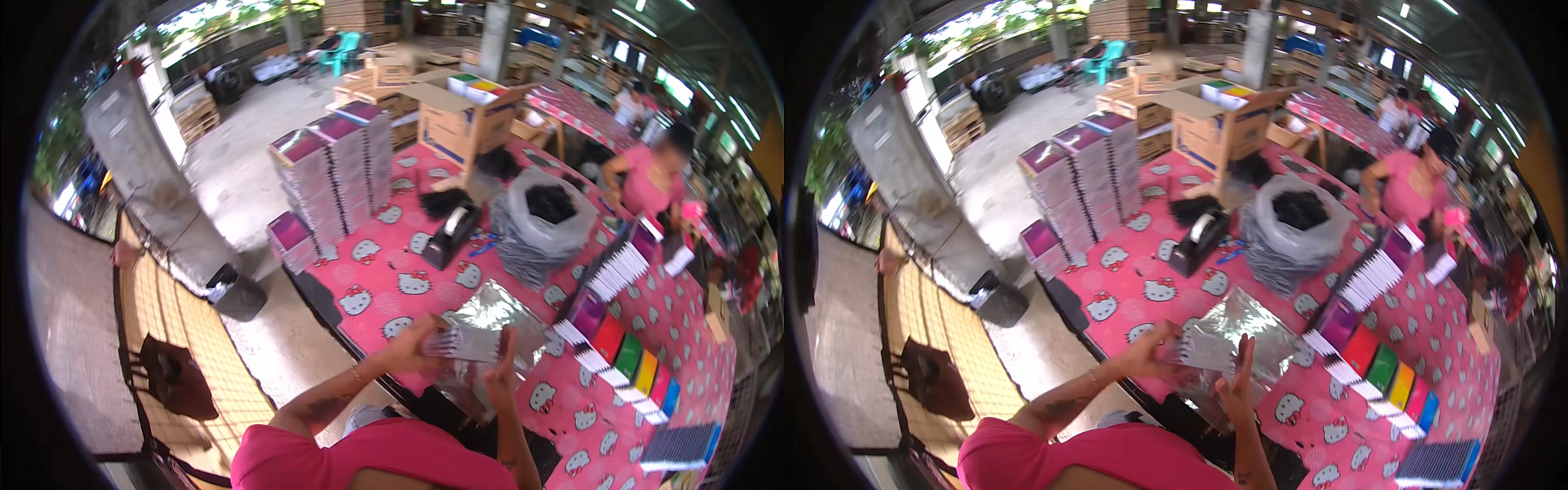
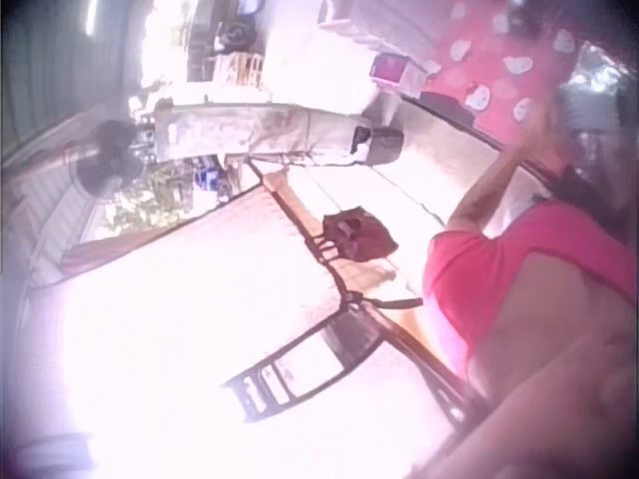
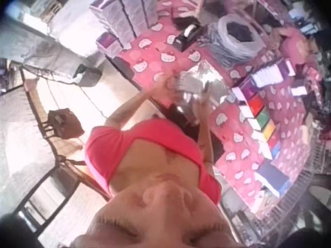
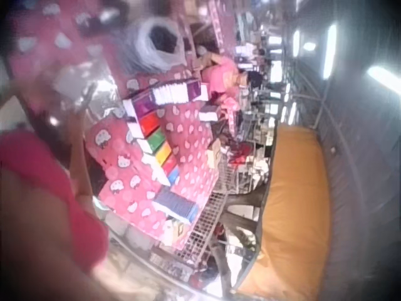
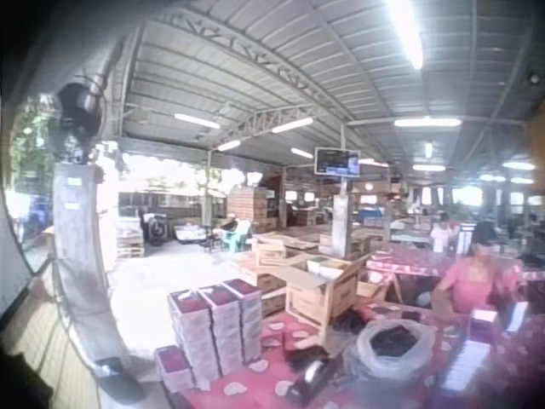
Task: The person places a notebook into a plastic sleeve, folds the sleeve, and applies adhesive tape to seal it before setting it aside and repeating the process with other notebooks.
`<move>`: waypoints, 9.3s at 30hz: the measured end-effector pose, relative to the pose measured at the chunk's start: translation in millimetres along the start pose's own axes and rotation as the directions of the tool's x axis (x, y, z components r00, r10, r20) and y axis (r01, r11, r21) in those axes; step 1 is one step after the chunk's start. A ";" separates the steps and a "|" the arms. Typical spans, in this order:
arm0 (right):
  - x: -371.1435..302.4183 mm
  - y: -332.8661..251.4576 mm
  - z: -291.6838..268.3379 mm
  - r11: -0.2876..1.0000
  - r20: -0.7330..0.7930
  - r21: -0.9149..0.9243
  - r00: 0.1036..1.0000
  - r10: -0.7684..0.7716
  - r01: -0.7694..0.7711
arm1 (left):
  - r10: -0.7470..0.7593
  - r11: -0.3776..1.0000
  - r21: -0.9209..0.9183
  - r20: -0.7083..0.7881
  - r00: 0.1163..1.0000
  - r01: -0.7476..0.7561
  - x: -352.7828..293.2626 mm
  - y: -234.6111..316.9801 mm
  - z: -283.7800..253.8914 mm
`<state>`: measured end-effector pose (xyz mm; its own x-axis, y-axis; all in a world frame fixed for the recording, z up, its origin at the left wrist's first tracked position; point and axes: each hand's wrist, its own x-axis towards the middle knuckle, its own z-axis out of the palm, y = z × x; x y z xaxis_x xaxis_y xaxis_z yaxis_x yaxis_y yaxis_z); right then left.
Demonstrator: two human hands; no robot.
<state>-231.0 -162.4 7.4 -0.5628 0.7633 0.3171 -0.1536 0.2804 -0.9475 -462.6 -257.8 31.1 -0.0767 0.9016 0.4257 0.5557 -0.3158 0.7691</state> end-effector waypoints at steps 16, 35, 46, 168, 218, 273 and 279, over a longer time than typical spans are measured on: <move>-21.7 49.8 49.4 0.969 -0.018 0.118 0.975 0.222 -0.218 | -0.437 0.428 -0.006 -0.877 0.201 0.904 -105.3 -179.8 -358.0; -159.9 -26.6 -477.3 -0.176 -0.707 -0.625 0.647 -0.286 -0.760 | -0.186 0.933 0.302 -0.055 0.981 0.194 155.9 97.1 214.3; -276.8 -42.4 -404.7 0.217 -0.537 -0.843 0.766 -0.354 -0.491 | 0.608 0.654 0.225 0.413 0.679 -0.722 214.1 198.7 600.4; -198.4 -47.9 -308.7 0.331 0.075 0.769 0.591 0.803 -0.547 | 0.593 0.580 0.174 0.580 0.558 -0.796 35.8 156.4 304.3; -35.7 20.0 -61.3 0.648 -0.079 0.557 0.743 0.664 -0.520 | -0.652 0.755 -0.031 0.061 0.755 0.655 48.0 -31.0 106.5; -25.4 12.7 23.3 0.303 0.029 -0.952 0.998 -0.051 0.044 | -0.214 0.917 -0.235 0.393 0.894 0.323 104.1 -140.1 45.1; -22.6 23.5 30.8 0.280 -0.083 -0.957 0.996 -0.016 -0.075 | -0.123 0.985 -0.064 0.382 0.916 0.158 163.8 -119.7 80.7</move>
<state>-246.9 -190.9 -23.4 -0.4909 0.8046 0.3341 0.7767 0.5779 -0.2506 -474.9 -48.5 -29.7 0.1775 0.9775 0.1138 0.4824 -0.1872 0.8557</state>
